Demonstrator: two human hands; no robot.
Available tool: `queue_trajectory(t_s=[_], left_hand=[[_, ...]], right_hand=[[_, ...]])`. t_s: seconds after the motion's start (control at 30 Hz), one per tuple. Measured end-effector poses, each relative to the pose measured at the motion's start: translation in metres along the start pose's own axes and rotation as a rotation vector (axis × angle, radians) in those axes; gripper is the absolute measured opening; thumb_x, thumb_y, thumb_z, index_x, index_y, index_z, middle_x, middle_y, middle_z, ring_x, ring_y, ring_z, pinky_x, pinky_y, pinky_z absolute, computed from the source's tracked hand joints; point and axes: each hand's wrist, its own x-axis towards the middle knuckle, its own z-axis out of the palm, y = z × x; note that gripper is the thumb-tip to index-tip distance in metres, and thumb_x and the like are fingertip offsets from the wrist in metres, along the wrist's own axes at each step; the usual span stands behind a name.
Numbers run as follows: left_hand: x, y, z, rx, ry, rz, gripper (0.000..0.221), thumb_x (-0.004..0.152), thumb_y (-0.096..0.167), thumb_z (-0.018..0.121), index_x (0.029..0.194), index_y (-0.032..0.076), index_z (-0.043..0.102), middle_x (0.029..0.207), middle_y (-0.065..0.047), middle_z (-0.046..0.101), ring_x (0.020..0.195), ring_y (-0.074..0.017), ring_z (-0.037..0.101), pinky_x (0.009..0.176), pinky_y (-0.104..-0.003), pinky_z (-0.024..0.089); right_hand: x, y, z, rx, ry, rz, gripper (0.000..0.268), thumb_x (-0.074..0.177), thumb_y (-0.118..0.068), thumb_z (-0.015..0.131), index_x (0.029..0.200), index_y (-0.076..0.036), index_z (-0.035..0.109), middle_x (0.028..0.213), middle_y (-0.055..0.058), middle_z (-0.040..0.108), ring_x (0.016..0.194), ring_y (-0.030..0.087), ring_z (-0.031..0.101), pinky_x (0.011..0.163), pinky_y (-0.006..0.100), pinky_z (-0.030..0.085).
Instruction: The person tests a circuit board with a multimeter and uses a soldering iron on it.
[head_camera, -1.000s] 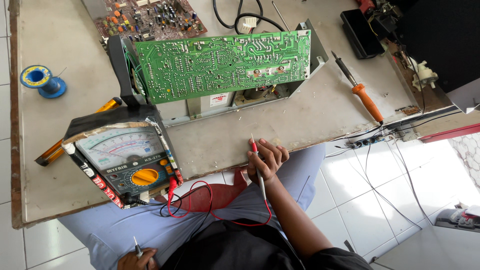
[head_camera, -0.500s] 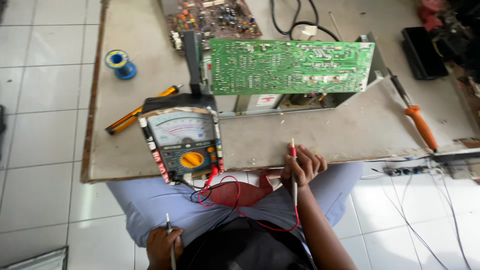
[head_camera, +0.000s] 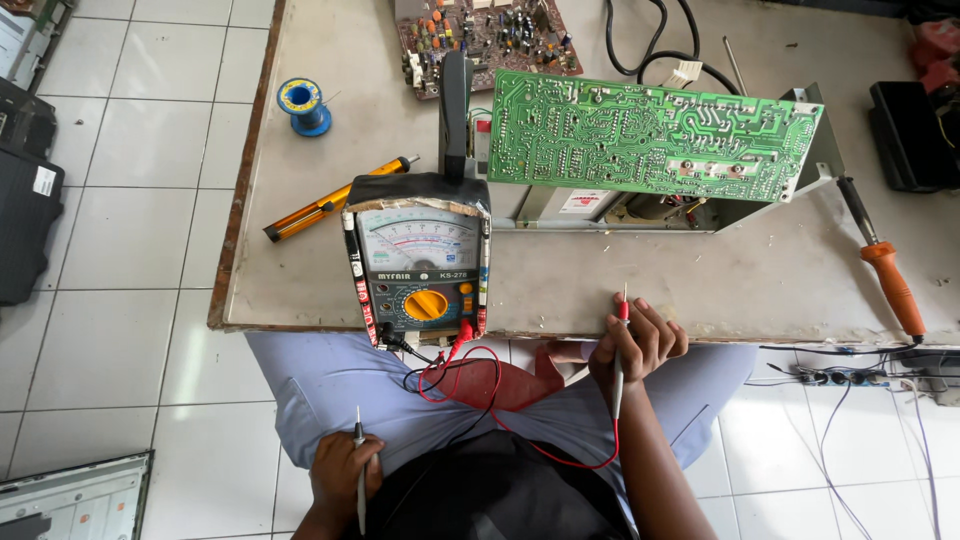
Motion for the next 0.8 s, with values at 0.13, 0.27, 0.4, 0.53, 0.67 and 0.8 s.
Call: queue_trajectory(t_s=[0.13, 0.27, 0.4, 0.53, 0.67, 0.8], left_hand=[[0.004, 0.002, -0.001, -0.016, 0.010, 0.001, 0.018, 0.104, 0.022, 0.052, 0.108, 0.015, 0.068, 0.097, -0.003, 0.074, 0.072, -0.0260, 0.061, 0.082, -0.043, 0.050], [0.010, 0.005, -0.003, -0.009, 0.040, 0.017, 0.019, 0.105, 0.022, 0.049, 0.107, 0.014, 0.067, 0.095, -0.004, 0.074, 0.070, -0.0247, 0.061, 0.080, -0.042, 0.049], [0.001, -0.001, 0.001, 0.003, 0.014, 0.010, 0.020, 0.104, 0.023, 0.050, 0.109, 0.016, 0.068, 0.098, -0.002, 0.076, 0.072, -0.0246, 0.064, 0.083, -0.042, 0.050], [0.002, -0.001, 0.002, 0.003, 0.020, 0.016, 0.017, 0.104, 0.022, 0.051, 0.111, 0.017, 0.066, 0.099, -0.001, 0.076, 0.072, -0.0239, 0.063, 0.085, -0.042, 0.050], [0.007, 0.002, 0.000, 0.004, 0.047, 0.032, 0.021, 0.106, 0.024, 0.047, 0.107, 0.015, 0.066, 0.094, -0.002, 0.075, 0.069, -0.0244, 0.061, 0.079, -0.042, 0.049], [0.003, -0.001, 0.003, 0.008, 0.041, 0.021, 0.022, 0.107, 0.026, 0.047, 0.107, 0.016, 0.067, 0.095, -0.001, 0.076, 0.069, -0.0237, 0.061, 0.080, -0.041, 0.049]], right_hand=[[0.000, 0.001, 0.000, 0.003, 0.003, -0.010, 0.016, 0.111, -0.015, 0.050, 0.106, -0.020, 0.064, 0.094, 0.010, 0.083, 0.090, 0.027, 0.074, 0.105, 0.043, 0.034], [0.000, 0.000, 0.001, 0.010, 0.013, 0.003, 0.016, 0.112, -0.018, 0.049, 0.105, -0.021, 0.064, 0.094, 0.009, 0.082, 0.091, 0.026, 0.073, 0.105, 0.043, 0.034], [0.007, -0.003, 0.001, -0.004, 0.008, 0.001, 0.012, 0.112, -0.015, 0.053, 0.107, -0.021, 0.063, 0.092, 0.009, 0.082, 0.091, 0.025, 0.074, 0.106, 0.042, 0.034], [0.008, -0.005, 0.002, 0.002, 0.015, 0.007, 0.012, 0.111, -0.016, 0.052, 0.107, -0.021, 0.063, 0.093, 0.010, 0.082, 0.090, 0.026, 0.074, 0.107, 0.042, 0.034], [0.005, -0.004, 0.002, 0.006, 0.023, 0.014, 0.015, 0.111, -0.015, 0.051, 0.105, -0.021, 0.064, 0.092, 0.010, 0.082, 0.090, 0.026, 0.074, 0.107, 0.042, 0.034], [0.005, -0.003, 0.001, 0.017, 0.018, 0.014, 0.017, 0.109, -0.012, 0.050, 0.103, -0.020, 0.064, 0.093, 0.010, 0.083, 0.090, 0.026, 0.073, 0.106, 0.041, 0.033]])
